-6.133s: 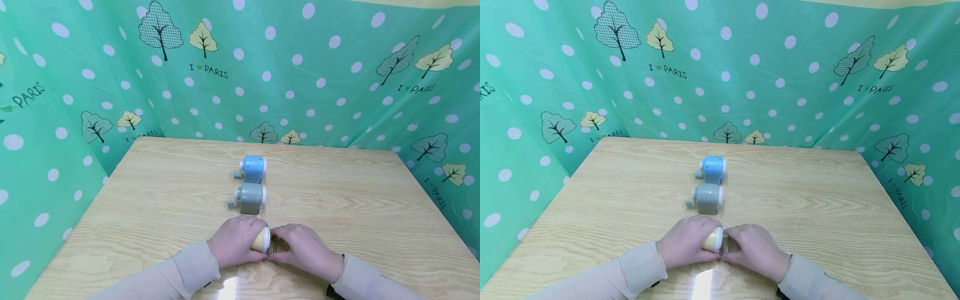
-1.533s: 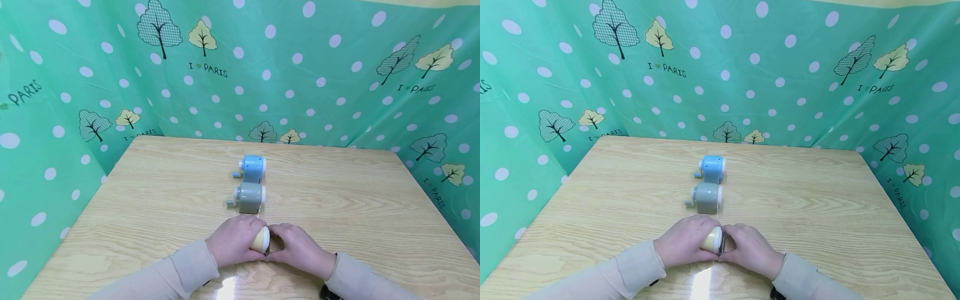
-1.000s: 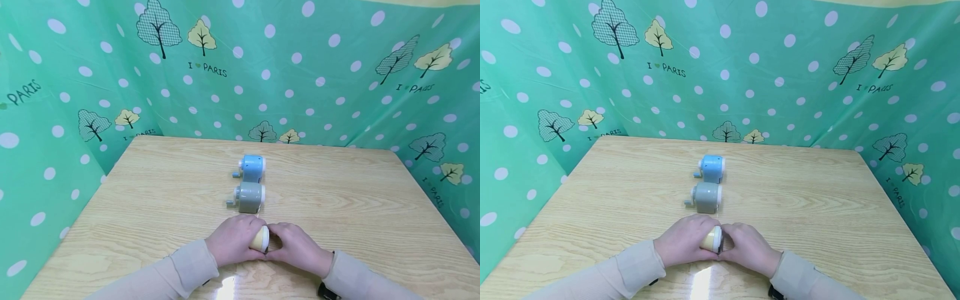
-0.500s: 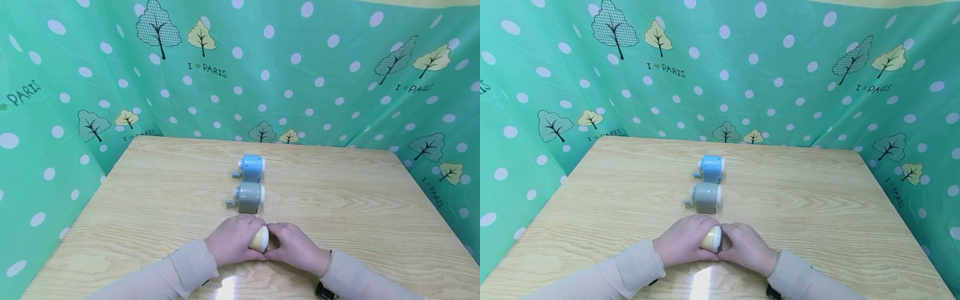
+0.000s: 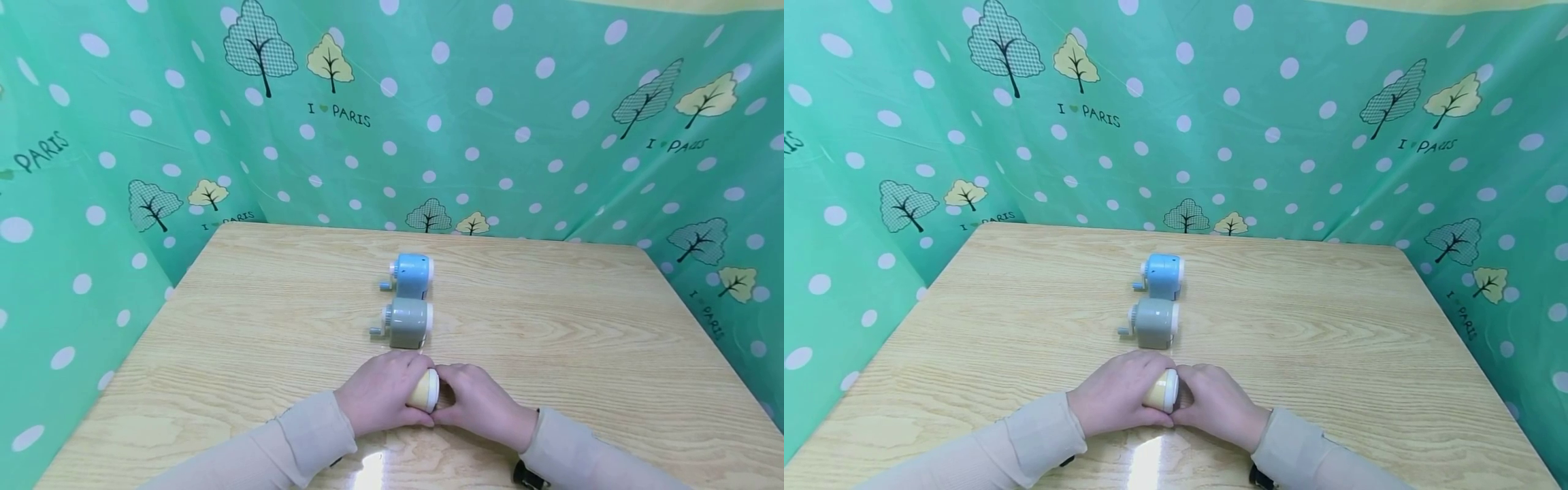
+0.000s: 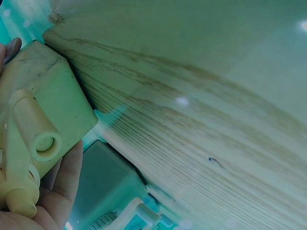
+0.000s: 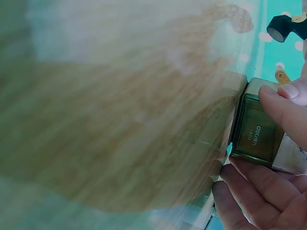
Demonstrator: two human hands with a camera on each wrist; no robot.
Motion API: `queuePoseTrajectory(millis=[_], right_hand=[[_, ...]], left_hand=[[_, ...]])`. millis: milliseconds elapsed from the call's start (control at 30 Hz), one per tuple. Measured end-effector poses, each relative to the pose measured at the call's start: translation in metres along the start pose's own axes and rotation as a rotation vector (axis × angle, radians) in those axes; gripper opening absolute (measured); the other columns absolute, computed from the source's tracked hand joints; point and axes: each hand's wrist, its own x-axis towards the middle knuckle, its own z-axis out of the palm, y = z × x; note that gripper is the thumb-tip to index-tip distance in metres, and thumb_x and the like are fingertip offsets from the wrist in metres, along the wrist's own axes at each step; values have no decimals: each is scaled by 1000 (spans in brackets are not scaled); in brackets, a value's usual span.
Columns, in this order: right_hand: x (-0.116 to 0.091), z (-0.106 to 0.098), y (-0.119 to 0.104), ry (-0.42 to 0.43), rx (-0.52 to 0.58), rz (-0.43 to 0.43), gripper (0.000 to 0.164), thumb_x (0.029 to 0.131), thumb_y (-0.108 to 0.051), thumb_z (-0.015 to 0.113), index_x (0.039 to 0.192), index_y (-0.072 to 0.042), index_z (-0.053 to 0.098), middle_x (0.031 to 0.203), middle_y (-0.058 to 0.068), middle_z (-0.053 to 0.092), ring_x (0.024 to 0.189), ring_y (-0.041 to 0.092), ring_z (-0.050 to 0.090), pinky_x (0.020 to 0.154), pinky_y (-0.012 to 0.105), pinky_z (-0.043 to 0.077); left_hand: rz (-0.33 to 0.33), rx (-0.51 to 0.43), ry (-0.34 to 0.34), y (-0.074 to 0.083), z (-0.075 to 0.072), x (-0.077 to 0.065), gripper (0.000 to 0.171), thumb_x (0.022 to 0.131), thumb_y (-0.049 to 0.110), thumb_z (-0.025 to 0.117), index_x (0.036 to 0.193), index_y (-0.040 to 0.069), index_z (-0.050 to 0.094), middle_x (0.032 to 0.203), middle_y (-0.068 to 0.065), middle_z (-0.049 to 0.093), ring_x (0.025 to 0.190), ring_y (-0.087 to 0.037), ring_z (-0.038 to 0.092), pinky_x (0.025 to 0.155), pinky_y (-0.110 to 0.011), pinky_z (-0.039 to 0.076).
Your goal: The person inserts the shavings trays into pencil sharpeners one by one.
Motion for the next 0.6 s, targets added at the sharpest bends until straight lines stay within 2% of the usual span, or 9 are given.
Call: queuePoseTrajectory(millis=[233, 600], right_hand=[[0, 1, 0, 3, -18, 4, 38, 70, -24, 87, 98, -5, 71, 85, -3, 71, 77, 3, 59, 70, 29, 57], [0, -1, -2, -20, -10, 24, 43, 70, -24, 86, 104, -2, 71, 91, 0, 73, 81, 6, 62, 73, 31, 58]], left_hand=[[-1, 3, 4, 0, 0, -1, 60, 73, 51, 78, 112, 8, 62, 95, 2, 65, 87, -11, 61, 80, -29, 55], [-2, 7, -10, 0, -2, -1, 61, 75, 53, 76, 113, 8, 62, 98, 2, 64, 87, -11, 60, 80, -28, 55]])
